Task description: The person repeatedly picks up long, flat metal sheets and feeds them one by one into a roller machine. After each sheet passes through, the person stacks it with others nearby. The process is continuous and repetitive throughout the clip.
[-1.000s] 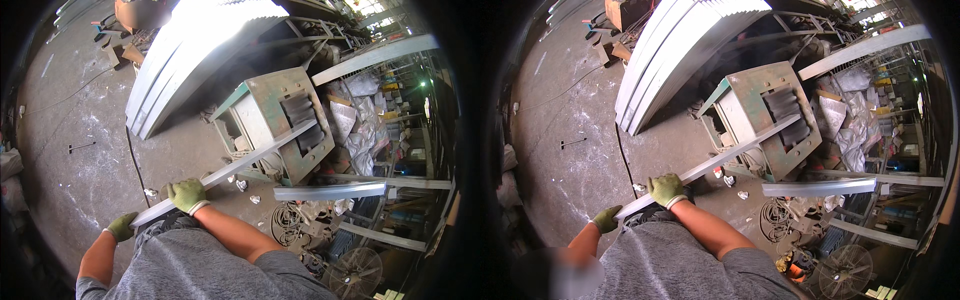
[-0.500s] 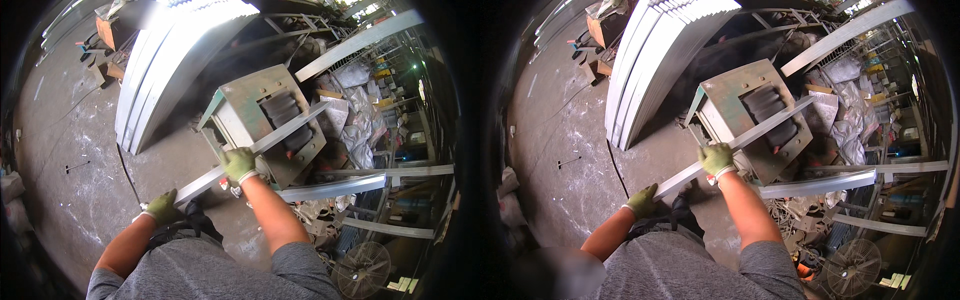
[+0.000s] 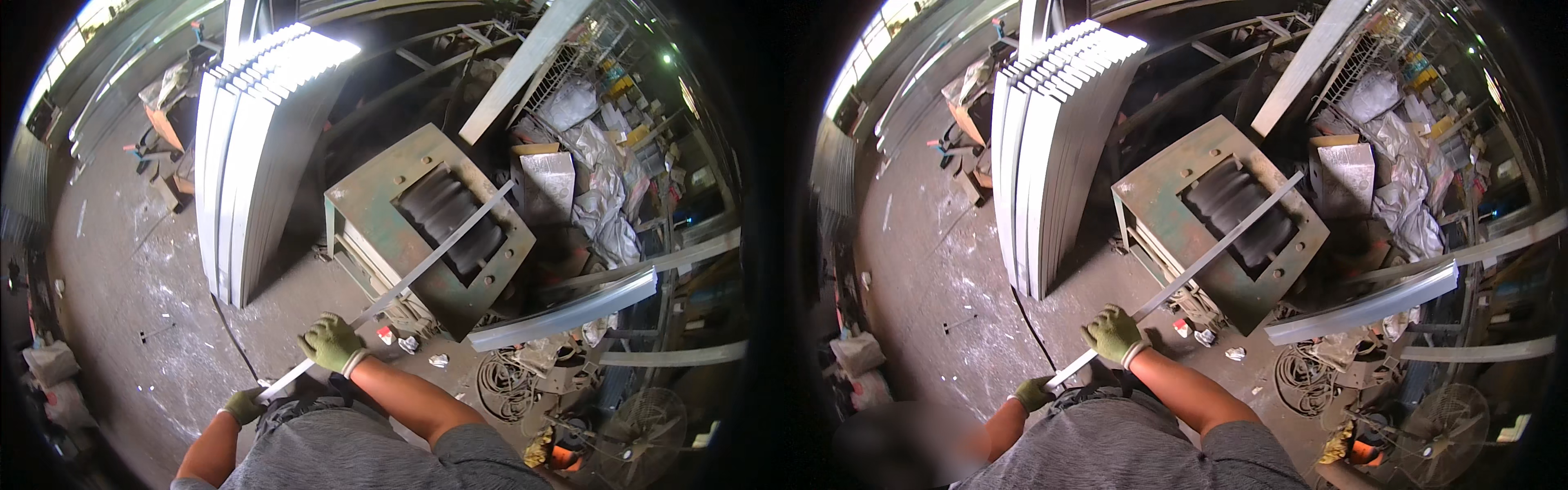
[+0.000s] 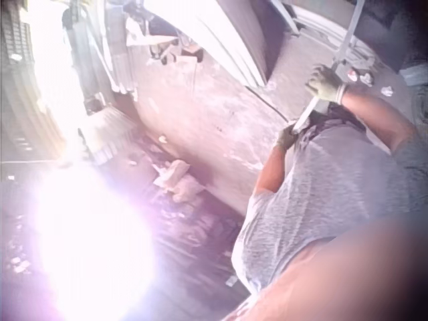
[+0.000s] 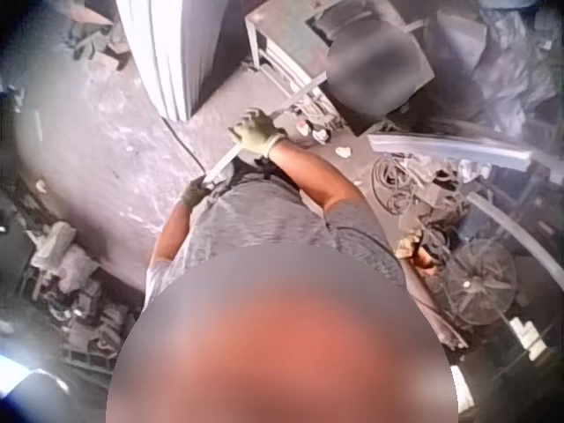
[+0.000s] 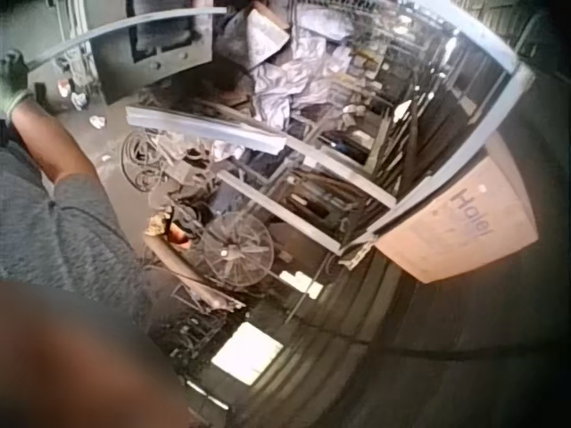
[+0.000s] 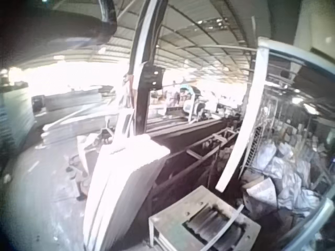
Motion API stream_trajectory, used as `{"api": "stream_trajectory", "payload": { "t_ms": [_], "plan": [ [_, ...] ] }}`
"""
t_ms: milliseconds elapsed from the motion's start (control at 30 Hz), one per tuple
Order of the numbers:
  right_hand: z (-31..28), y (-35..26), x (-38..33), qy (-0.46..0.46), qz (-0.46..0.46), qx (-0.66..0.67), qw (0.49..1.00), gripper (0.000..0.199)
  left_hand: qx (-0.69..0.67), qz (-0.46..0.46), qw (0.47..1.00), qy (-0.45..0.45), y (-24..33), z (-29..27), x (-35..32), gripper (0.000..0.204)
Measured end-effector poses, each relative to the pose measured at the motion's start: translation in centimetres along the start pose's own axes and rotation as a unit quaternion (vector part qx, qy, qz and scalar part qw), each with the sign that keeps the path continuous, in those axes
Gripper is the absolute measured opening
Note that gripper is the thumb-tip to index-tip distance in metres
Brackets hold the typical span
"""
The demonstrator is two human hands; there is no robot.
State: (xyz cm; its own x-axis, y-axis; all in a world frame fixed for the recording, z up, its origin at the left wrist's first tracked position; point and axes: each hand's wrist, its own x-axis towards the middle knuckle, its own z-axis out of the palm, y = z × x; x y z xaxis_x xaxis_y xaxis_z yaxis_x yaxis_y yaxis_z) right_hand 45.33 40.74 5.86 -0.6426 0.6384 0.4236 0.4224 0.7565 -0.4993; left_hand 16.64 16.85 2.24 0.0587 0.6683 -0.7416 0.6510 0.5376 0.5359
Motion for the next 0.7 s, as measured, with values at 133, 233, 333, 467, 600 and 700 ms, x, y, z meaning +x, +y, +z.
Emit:
{"api": "stream_trajectory", "payload": {
  "t_ms": [133,233,333,467,600,700],
  "plan": [
    [-2.1,3.3,-0.3,-0.067,0.048,-0.047,0.995,0.019,-0.075,-0.061,0.995,-0.028,3.2,-2.8,1.1,0.048],
    [-4.5,8.8,0.4,0.024,0.083,-0.071,0.994,0.020,-0.129,0.010,0.992,-0.010,10.0,-3.3,3.1,0.052],
    [-7.2,14.7,1.6,0.052,0.082,-0.164,0.982,0.027,-0.033,0.016,0.999,0.018,17.9,-3.0,5.7,0.068],
    [-12.4,20.5,2.7,0.004,0.094,-0.208,0.974,0.036,-0.001,0.072,0.996,0.054,25.4,-2.6,8.6,0.065],
    [-14.0,20.7,2.7,-0.031,0.106,-0.255,0.961,0.040,0.020,0.099,0.993,0.068,26.5,-1.9,9.7,0.063],
    [-12.0,18.3,2.4,-0.058,0.112,-0.255,0.959,0.044,0.009,0.092,0.993,0.068,23.3,-1.6,9.1,0.062]
  ]
}}
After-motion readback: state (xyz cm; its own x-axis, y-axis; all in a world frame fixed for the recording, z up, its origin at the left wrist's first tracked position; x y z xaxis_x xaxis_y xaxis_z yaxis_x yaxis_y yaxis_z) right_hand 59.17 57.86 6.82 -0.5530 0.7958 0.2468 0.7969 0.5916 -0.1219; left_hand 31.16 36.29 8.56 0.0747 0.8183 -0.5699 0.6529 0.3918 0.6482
